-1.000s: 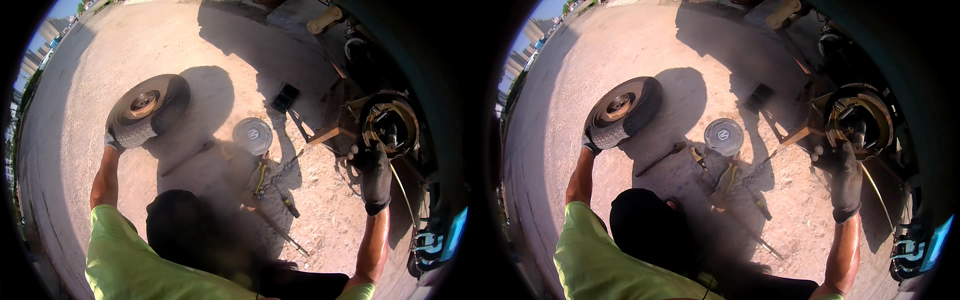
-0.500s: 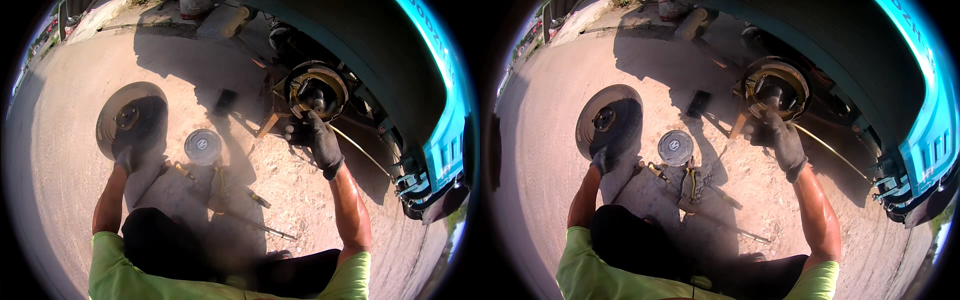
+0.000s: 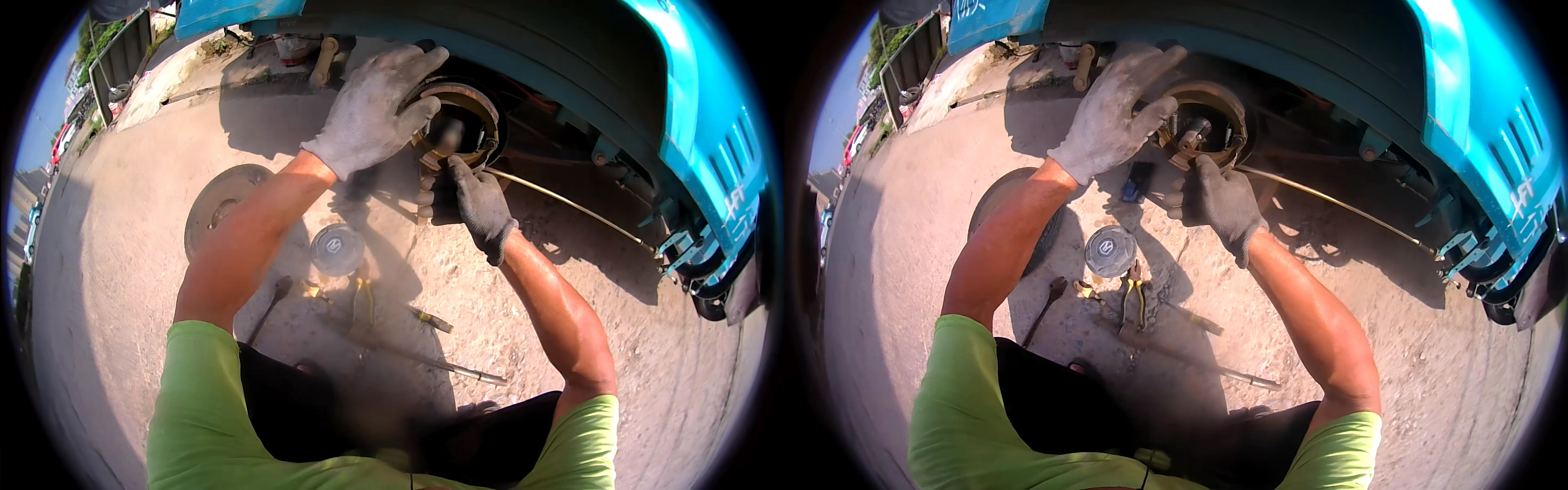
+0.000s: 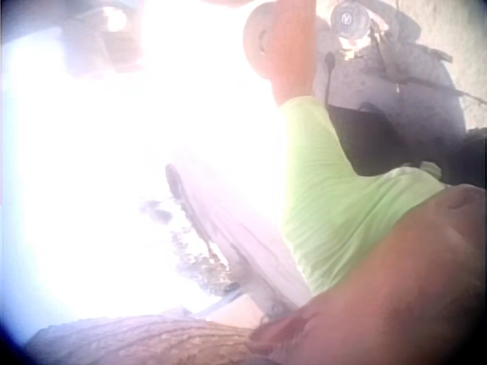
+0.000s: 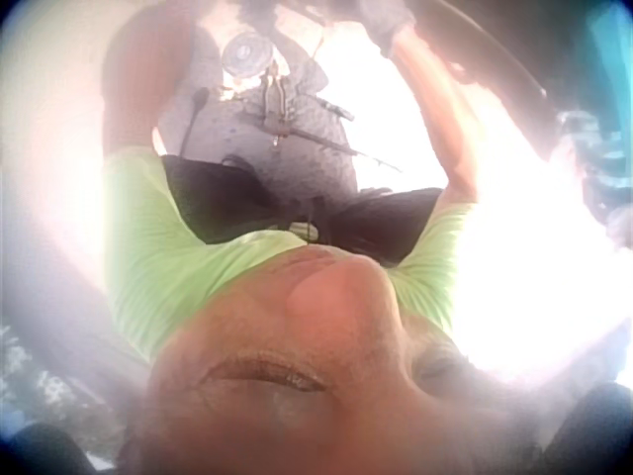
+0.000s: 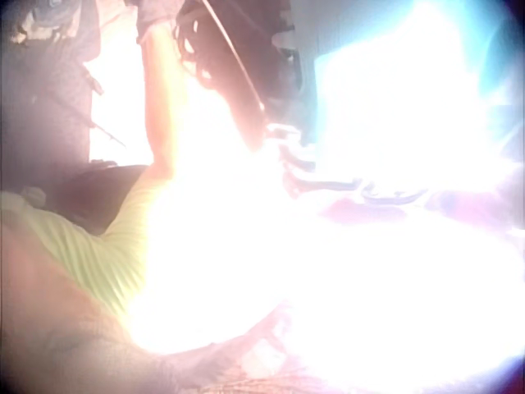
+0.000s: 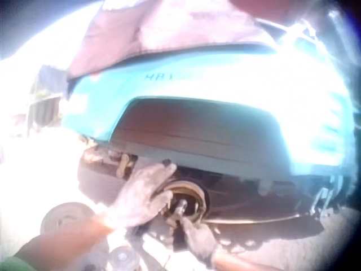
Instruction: The person removes a wheel from a motorized tricycle and uses a screwdriver and pliers to adjust or repair components within the hub assembly.
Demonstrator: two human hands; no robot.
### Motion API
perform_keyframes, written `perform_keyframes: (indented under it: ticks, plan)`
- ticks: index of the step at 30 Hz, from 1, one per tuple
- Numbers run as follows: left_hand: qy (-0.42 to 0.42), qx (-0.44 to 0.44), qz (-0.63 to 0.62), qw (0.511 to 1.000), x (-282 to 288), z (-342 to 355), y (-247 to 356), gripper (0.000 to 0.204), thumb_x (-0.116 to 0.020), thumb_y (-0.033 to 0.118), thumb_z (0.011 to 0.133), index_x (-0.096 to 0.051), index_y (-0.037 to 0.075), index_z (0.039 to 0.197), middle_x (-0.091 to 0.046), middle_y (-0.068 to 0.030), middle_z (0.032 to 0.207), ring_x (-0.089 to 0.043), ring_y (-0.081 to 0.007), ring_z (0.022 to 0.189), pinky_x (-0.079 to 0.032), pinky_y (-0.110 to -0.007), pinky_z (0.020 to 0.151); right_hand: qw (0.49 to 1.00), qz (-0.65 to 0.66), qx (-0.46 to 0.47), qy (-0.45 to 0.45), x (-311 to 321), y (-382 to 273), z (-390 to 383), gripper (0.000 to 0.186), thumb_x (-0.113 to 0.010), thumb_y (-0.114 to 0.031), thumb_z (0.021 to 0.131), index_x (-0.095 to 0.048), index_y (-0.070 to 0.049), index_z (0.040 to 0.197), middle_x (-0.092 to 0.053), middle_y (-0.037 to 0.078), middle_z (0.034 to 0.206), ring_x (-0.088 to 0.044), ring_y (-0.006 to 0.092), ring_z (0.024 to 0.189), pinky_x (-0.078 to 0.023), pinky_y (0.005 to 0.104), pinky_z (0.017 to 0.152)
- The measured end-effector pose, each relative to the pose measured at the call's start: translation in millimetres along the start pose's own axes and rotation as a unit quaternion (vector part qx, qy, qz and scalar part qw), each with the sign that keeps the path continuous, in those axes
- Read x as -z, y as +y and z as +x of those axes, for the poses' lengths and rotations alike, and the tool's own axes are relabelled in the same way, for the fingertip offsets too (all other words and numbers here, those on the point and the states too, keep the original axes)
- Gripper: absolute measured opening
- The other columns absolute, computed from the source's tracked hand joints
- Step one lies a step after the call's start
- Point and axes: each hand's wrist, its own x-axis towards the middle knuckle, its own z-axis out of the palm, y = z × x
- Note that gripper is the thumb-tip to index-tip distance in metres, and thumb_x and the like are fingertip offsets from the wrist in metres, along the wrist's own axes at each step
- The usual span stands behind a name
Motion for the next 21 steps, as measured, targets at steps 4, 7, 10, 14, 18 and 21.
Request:
perform_keyframes:
  ticks: [4,7,10,14,18,21]
  plan:
    - [0.023,0.014,-0.115,0.993,-50.7,3.0,7.5,0.051,-0.059,0.030,0.097,-0.050,0.011,0.143,-0.052,-0.0188,0.136,-0.049,-0.0352,0.127,-0.041,-0.042,0.107,0.998,-0.037,-0.033,0.035,-6.2,-2.6,-6.9,0.054,-0.041,-0.040,0.105,-0.058,0.011,0.108,-0.069,0.021,0.087,-0.069,0.0255,0.060,-0.058,0.0327,0.052]
    - [0.010,0.015,-0.178,0.984,-44.2,4.7,7.2,0.049,-0.058,0.024,0.095,-0.053,0.011,0.142,-0.054,-0.0177,0.128,-0.052,-0.0347,0.122,-0.042,-0.041,0.105,0.997,-0.037,-0.037,0.056,-12.8,-3.5,-15.0,0.057,-0.038,-0.042,0.106,-0.061,0.010,0.101,-0.069,0.020,0.079,-0.067,0.0243,0.056,-0.055,0.0322,0.049]
    - [-0.009,0.056,-0.230,0.971,-39.1,5.4,13.9,0.047,-0.058,0.022,0.094,-0.055,0.011,0.140,-0.054,-0.0165,0.133,-0.051,-0.0329,0.126,-0.041,-0.040,0.107,0.999,-0.048,-0.014,0.013,-25.1,-29.4,-37.2,0.059,-0.036,-0.042,0.106,-0.062,0.010,0.099,-0.070,0.021,0.080,-0.069,0.0263,0.059,-0.057,0.0327,0.054]
    - [0.048,0.016,-0.181,0.982,-36.4,-2.8,19.9,0.042,-0.057,0.017,0.093,-0.059,0.011,0.135,-0.057,-0.0123,0.136,-0.049,-0.0303,0.133,-0.039,-0.040,0.111,0.997,-0.043,0.053,-0.033,-38.7,-37.1,-43.8,0.057,-0.040,-0.042,0.105,-0.063,0.010,0.101,-0.071,0.021,0.084,-0.071,0.0280,0.067,-0.059,0.0345,0.061]
    - [0.058,-0.051,-0.119,0.990,-33.9,-5.7,21.7,0.041,-0.060,0.008,0.089,-0.062,0.013,0.130,-0.063,-0.0074,0.133,-0.052,-0.0288,0.130,-0.042,-0.041,0.110,0.999,-0.016,-0.009,-0.048,-3.0,-4.7,-33.2,0.048,-0.050,-0.036,0.104,-0.062,0.010,0.111,-0.072,0.019,0.097,-0.073,0.0257,0.079,-0.060,0.0315,0.072]
    - [0.028,-0.010,-0.127,0.991,-18.8,-6.2,30.7,0.048,-0.064,0.007,0.087,-0.061,0.014,0.134,-0.063,-0.0096,0.129,-0.055,-0.0311,0.122,-0.044,-0.041,0.107,0.998,-0.038,0.013,-0.045,9.0,4.0,-27.7,0.048,-0.053,-0.034,0.103,-0.060,0.010,0.120,-0.072,0.018,0.104,-0.073,0.0229,0.089,-0.059,0.0310,0.078]
